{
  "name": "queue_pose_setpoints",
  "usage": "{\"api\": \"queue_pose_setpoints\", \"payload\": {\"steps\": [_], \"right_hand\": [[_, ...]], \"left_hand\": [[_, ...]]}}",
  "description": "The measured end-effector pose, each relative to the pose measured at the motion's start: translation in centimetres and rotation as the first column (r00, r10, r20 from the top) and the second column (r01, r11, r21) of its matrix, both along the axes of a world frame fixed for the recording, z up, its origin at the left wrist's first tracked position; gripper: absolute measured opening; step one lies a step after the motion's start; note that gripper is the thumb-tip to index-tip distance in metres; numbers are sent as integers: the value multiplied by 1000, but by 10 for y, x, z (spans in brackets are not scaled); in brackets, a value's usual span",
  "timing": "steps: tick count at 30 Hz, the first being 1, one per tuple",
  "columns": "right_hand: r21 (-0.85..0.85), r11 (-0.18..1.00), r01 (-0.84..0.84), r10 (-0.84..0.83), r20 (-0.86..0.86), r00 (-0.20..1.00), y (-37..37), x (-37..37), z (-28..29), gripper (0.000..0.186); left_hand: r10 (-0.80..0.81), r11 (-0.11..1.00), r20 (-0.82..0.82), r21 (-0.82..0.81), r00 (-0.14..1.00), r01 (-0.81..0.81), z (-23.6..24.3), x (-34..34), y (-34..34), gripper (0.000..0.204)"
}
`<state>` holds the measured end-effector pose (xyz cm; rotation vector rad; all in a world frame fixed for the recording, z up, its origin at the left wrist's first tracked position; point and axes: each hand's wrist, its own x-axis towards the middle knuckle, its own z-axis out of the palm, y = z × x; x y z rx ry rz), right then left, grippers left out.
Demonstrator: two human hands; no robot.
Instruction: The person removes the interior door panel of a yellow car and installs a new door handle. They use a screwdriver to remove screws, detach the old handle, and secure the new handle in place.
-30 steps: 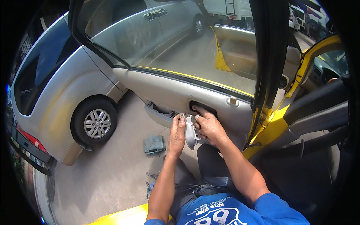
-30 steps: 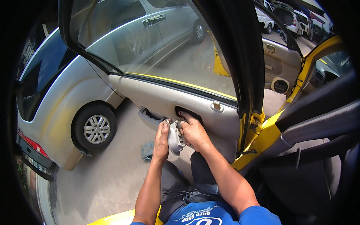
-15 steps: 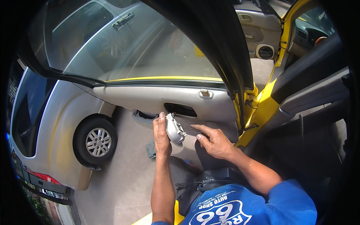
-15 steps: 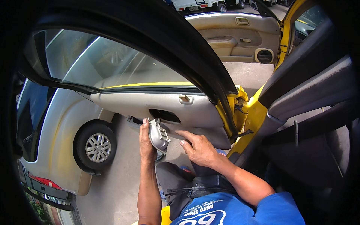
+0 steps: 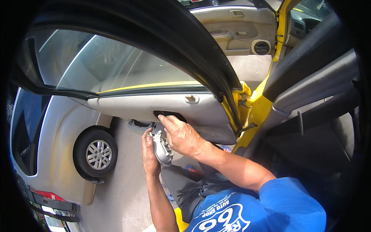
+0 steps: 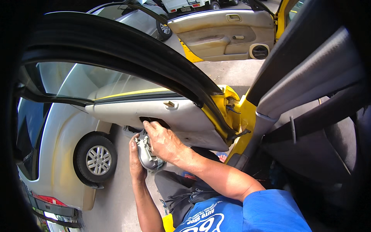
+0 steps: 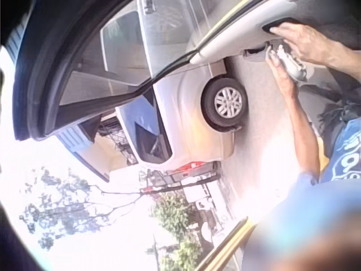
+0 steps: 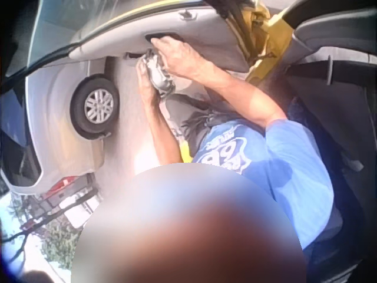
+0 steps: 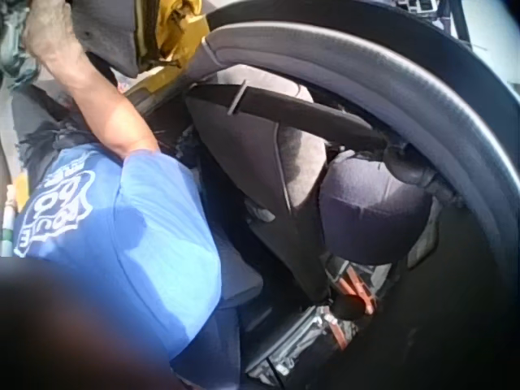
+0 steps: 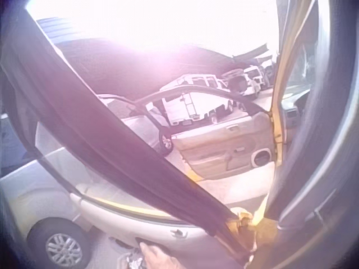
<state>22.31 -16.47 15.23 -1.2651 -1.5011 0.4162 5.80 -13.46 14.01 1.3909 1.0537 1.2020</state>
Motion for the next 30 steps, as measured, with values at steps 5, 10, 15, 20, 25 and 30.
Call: {"api": "queue_pose_setpoints", "payload": {"steps": [5,10,15,20,25,30], "right_hand": [[-1,946,-323,322,75,944,-115,77,-78,32],[-914,361,182,110,236,966,-293,244,-221,36],[-861,18,509,114,507,854,-424,326,-367,40],[-878,-27,478,-26,479,877,-490,335,-438,47],[-927,51,372,-32,371,928,-496,320,-447,48],[-979,116,166,98,178,979,-454,307,-422,49]], "left_hand": [[-207,936,288,-220,935,275,-22,-39,-29,60],[-213,852,411,-366,886,374,-75,-48,-62,64],[-148,809,312,-508,939,296,-113,-33,-97,66],[-183,788,264,-537,947,302,-107,-27,-112,68],[-137,829,210,-510,968,228,-106,-48,-113,75],[183,957,249,-267,951,-114,-96,-142,-90,65]]}}
